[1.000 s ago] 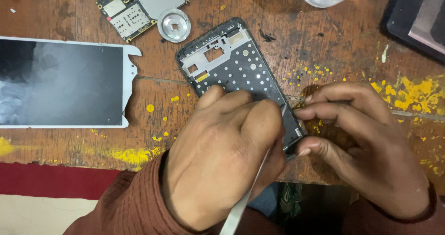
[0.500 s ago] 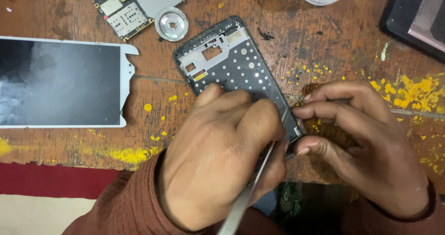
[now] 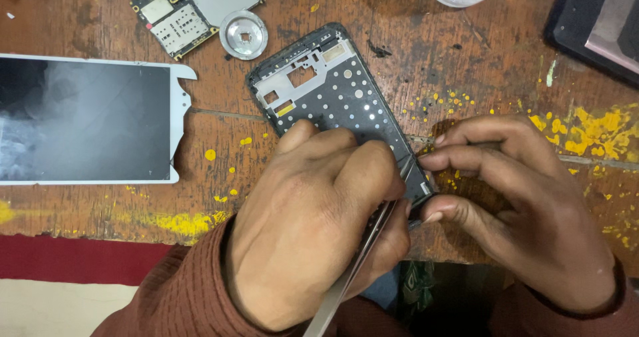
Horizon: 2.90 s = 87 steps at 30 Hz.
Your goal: The person uses a metal prying tool to carefully separate a thin film or adhesive layer from the inner frame of a disassembled smartphone. The hands work along the edges of the phone chassis, lifting and peeling the material while other phone components lie on the table.
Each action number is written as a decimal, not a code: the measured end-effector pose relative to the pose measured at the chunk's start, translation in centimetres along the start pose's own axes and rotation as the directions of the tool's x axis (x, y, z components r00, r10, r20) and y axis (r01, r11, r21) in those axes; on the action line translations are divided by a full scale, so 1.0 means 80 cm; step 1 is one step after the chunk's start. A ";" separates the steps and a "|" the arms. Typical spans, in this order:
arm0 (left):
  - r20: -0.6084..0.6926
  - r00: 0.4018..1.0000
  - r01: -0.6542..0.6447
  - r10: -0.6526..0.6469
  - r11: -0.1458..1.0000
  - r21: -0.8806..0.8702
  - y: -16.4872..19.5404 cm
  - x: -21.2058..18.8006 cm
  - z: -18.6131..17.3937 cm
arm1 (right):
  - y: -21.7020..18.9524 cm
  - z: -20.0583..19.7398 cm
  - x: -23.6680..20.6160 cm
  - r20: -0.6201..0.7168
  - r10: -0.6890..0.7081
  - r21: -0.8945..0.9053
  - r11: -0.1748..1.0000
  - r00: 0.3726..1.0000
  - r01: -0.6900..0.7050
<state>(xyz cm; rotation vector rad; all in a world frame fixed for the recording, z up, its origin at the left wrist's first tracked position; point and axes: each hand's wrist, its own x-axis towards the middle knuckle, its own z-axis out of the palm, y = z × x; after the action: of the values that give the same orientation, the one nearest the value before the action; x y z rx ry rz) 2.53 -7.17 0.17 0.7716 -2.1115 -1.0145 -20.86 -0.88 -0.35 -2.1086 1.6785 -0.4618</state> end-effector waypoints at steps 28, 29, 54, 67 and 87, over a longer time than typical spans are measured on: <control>0.019 1.000 -0.015 0.015 1.000 0.002 -0.005 0.007 -0.002 | 0.002 0.001 0.000 0.012 0.034 0.041 0.999 0.999 -0.035; 0.025 0.999 -0.020 0.020 1.000 0.002 -0.005 0.007 -0.004 | 0.001 0.001 0.001 0.013 0.035 0.038 0.999 0.999 -0.035; -0.016 1.000 0.002 -0.001 1.000 0.018 -0.003 0.002 0.001 | 0.001 0.002 0.001 0.002 0.018 0.049 0.999 1.000 -0.018; 0.020 0.999 -0.045 0.045 0.998 0.034 -0.005 0.004 -0.001 | -0.002 0.001 0.001 0.017 0.075 0.034 0.997 0.997 -0.076; -0.017 0.998 -0.053 0.054 0.998 0.024 -0.006 0.000 0.001 | -0.005 0.000 0.002 -0.011 0.022 0.012 1.000 1.000 -0.021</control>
<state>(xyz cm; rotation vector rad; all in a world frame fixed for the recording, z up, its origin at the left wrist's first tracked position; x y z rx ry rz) 2.58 -7.37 -0.28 0.7289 -2.1213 -0.9528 -20.44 -0.98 -0.15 -2.0814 1.6991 -0.4768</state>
